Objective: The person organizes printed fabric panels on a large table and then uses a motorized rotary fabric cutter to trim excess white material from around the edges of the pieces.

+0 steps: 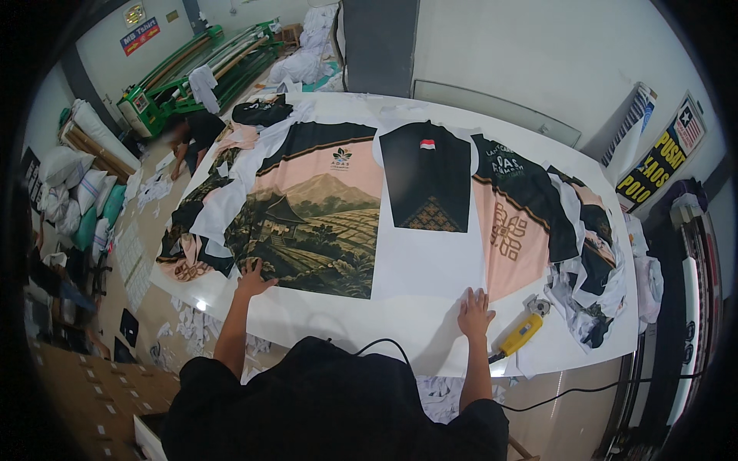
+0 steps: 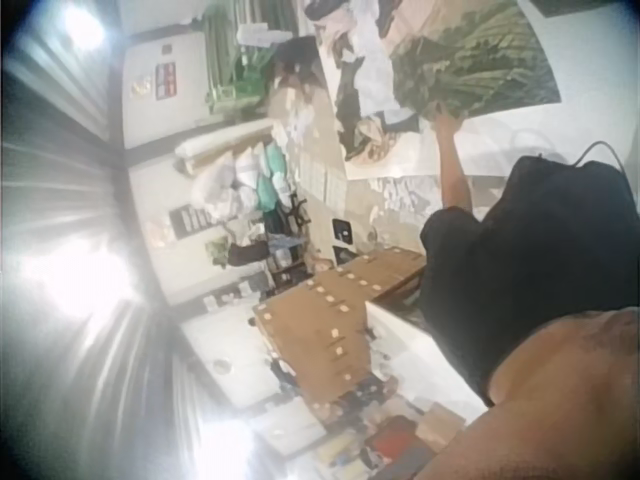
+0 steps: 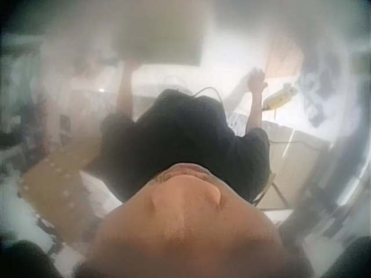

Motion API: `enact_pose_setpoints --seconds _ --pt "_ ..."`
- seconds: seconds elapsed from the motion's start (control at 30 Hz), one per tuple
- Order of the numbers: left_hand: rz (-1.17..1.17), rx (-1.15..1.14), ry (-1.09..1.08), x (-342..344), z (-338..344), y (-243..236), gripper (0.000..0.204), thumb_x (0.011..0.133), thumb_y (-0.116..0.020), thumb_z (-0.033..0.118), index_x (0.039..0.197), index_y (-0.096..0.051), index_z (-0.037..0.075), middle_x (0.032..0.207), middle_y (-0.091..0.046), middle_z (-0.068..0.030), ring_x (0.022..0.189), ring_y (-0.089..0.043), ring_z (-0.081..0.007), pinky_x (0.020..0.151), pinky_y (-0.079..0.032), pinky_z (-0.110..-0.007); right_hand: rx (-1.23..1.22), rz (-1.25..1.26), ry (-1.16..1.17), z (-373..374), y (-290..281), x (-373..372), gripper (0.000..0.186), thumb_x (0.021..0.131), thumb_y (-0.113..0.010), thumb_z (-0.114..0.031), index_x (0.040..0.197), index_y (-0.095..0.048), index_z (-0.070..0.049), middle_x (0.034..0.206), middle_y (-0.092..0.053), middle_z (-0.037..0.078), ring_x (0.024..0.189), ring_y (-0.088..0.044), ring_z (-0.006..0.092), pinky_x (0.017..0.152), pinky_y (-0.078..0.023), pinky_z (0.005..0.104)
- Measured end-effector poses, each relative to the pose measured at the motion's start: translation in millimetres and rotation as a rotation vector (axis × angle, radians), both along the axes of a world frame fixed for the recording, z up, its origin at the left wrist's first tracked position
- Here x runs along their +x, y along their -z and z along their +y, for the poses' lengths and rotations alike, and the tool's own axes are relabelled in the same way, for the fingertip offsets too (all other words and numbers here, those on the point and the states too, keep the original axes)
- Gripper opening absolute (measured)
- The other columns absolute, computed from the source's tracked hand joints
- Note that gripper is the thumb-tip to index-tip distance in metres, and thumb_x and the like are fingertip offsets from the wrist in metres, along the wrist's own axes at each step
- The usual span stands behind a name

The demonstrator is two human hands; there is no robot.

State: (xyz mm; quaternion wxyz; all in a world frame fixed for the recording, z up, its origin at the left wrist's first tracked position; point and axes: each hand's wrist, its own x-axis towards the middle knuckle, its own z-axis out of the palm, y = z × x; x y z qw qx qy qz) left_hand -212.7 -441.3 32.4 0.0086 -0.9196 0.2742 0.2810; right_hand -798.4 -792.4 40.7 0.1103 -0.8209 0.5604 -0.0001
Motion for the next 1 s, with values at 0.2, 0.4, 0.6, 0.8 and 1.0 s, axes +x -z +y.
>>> enact_pose_setpoints --seconds 0.2,0.4,0.6,0.8,1.0 --pt "-0.009 -0.037 -0.040 -8.1 3.1 -12.8 0.124 0.072 -0.069 0.081 0.165 -0.014 0.021 0.169 -0.004 -0.0271 0.151 -0.015 -0.0559 0.113 -0.026 -0.073 0.044 -0.001 0.013 -5.4 -17.4 -2.8 0.054 0.102 -0.051 -0.038 0.153 -0.045 -0.019 0.161 -0.037 0.017 0.150 -0.033 0.0391 0.106 -0.032 0.0739" --pt "0.025 -0.051 -0.081 -9.5 4.2 -26.1 0.124 0.071 -0.073 0.078 0.165 -0.016 0.021 0.168 -0.006 -0.0281 0.151 -0.014 -0.0561 0.112 -0.025 -0.073 0.120 0.057 0.000 -16.4 -32.9 -2.6 0.057 0.098 -0.055 -0.039 0.150 -0.048 -0.016 0.158 -0.040 0.020 0.145 -0.039 0.0414 0.105 -0.038 0.0689" --pt "0.031 -0.079 -0.092 -8.0 8.0 -33.1 0.117 0.076 -0.074 0.072 0.165 -0.018 0.020 0.168 -0.008 -0.0291 0.151 -0.014 -0.0558 0.113 -0.024 -0.073 0.043 -0.316 0.117 -42.8 -61.7 -13.6 0.054 0.095 -0.061 -0.033 0.140 -0.053 -0.004 0.148 -0.048 0.026 0.135 -0.048 0.0453 0.104 -0.046 0.0536" --pt "-0.019 -0.119 -0.097 -19.0 30.0 -30.4 0.105 0.082 -0.071 0.065 0.163 -0.025 0.019 0.168 -0.013 -0.0254 0.151 -0.017 -0.0547 0.113 -0.024 -0.073 -0.684 -0.262 0.807 -57.0 -75.2 -59.9 0.057 0.090 -0.067 -0.037 0.132 -0.055 0.000 0.128 -0.058 0.024 0.116 -0.056 0.0459 0.094 -0.051 0.0563" --pt "-0.041 -0.102 -0.100 -40.9 57.0 -33.2 0.096 0.086 -0.067 0.062 0.162 -0.027 0.017 0.169 -0.017 -0.0194 0.149 -0.022 -0.0558 0.113 -0.026 -0.072 -0.309 -0.201 1.174 -76.4 -31.9 -88.6 0.072 0.085 -0.070 -0.052 0.124 -0.057 0.007 0.121 -0.061 0.027 0.112 -0.061 0.0446 0.090 -0.054 0.0571"
